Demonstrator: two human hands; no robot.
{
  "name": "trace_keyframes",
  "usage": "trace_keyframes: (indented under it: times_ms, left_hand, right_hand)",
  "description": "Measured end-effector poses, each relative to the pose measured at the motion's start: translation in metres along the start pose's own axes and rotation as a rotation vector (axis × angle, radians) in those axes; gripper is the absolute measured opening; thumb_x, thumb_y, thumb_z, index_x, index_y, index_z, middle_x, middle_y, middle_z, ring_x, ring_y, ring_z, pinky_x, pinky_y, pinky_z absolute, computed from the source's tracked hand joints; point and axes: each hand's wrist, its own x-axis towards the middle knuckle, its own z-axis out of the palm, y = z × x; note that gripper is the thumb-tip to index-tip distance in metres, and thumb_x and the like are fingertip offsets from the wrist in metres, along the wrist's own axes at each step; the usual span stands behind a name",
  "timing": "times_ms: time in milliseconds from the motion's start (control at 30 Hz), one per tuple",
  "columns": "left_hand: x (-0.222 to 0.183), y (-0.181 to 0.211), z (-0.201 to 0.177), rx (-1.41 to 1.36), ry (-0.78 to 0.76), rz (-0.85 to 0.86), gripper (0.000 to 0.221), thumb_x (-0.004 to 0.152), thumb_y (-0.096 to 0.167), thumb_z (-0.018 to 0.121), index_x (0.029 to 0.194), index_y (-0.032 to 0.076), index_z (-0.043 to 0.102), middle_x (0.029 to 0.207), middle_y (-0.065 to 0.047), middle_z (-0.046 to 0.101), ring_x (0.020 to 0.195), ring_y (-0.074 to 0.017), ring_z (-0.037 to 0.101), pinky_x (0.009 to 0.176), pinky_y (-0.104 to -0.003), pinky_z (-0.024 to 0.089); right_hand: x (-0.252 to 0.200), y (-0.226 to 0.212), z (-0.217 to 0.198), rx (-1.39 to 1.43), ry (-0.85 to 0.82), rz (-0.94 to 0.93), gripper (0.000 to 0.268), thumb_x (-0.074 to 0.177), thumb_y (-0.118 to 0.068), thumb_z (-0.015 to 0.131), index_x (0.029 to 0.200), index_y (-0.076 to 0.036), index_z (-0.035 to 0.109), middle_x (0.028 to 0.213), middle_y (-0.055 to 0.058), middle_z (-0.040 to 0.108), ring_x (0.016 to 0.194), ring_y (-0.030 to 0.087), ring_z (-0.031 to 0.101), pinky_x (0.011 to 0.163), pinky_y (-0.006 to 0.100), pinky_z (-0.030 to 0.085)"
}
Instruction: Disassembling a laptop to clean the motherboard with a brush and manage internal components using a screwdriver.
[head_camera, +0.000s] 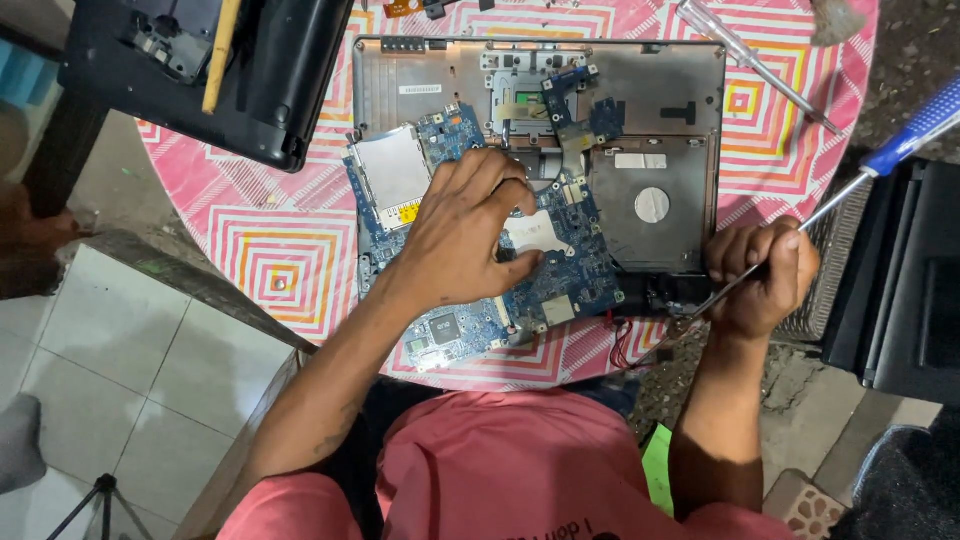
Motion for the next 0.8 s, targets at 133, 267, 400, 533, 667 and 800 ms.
trace_keyframes:
  times_ms: [133, 267, 400, 533, 667, 800]
  left_hand:
    - [-0.003, 0.001, -0.012, -0.056, -0.079, 0.012, 0.044, 0.071, 0.023, 0.070, 0.111, 0.004, 0.063, 0.118, -0.012, 0.056, 0.117, -0.0332, 0.049, 0.091, -0.046, 0.039]
    - [-0.010, -0.001, -0.019, -0.059, 0.017, 0.002, 0.027, 0.075, 0.016, 0.067, 0.099, 0.003, 0.062, 0.117, -0.014, 0.054, 0.115, -0.0373, 0.049, 0.097, -0.049, 0.044]
    - [-0.014, -0.002, -0.017, -0.044, 0.049, 0.002, 0.038, 0.081, 0.029, 0.081, 0.099, 0.003, 0.061, 0.114, -0.014, 0.052, 0.111, -0.0344, 0.049, 0.092, -0.048, 0.046]
    - [-0.014, -0.004, -0.015, 0.014, 0.089, 0.075, 0.043, 0.082, 0.035, 0.086, 0.097, 0.001, 0.063, 0.106, -0.013, 0.052, 0.105, -0.0327, 0.049, 0.087, -0.046, 0.048]
    - [-0.015, -0.005, -0.014, 0.032, 0.069, 0.079, 0.051, 0.078, 0.036, 0.090, 0.102, 0.002, 0.061, 0.107, -0.013, 0.052, 0.102, -0.0313, 0.049, 0.085, -0.045, 0.046]
    - [-0.014, -0.003, -0.014, 0.052, 0.026, 0.018, 0.054, 0.076, 0.039, 0.090, 0.100, 0.006, 0.054, 0.107, -0.012, 0.050, 0.105, -0.0328, 0.051, 0.086, -0.043, 0.044]
  right_hand:
    - [0.001, 0.000, 0.000, -0.008, -0.014, -0.010, 0.036, 0.109, -0.033, 0.041, 0.078, -0.016, 0.036, 0.054, -0.001, 0.024, 0.043, 0.012, 0.024, 0.043, 0.027, 0.026]
    - [0.001, 0.003, -0.004, -0.009, -0.026, -0.028, 0.036, 0.109, -0.034, 0.042, 0.078, -0.016, 0.038, 0.056, -0.003, 0.025, 0.042, 0.010, 0.026, 0.042, 0.026, 0.028]
    - [0.002, 0.004, -0.003, -0.006, -0.034, -0.028, 0.035, 0.110, -0.032, 0.040, 0.079, -0.016, 0.037, 0.056, -0.001, 0.026, 0.042, 0.012, 0.027, 0.043, 0.027, 0.026]
    - [0.002, 0.004, -0.004, -0.005, -0.025, -0.035, 0.035, 0.110, -0.031, 0.041, 0.078, -0.016, 0.037, 0.057, -0.002, 0.026, 0.042, 0.013, 0.027, 0.043, 0.028, 0.027]
    - [0.001, 0.006, -0.007, 0.014, -0.024, -0.026, 0.035, 0.110, -0.030, 0.040, 0.078, -0.016, 0.037, 0.057, -0.002, 0.026, 0.042, 0.012, 0.027, 0.043, 0.027, 0.027]
    - [0.001, 0.005, -0.007, 0.008, -0.041, -0.021, 0.034, 0.110, -0.031, 0.039, 0.080, -0.016, 0.037, 0.056, -0.001, 0.024, 0.042, 0.013, 0.027, 0.045, 0.027, 0.028]
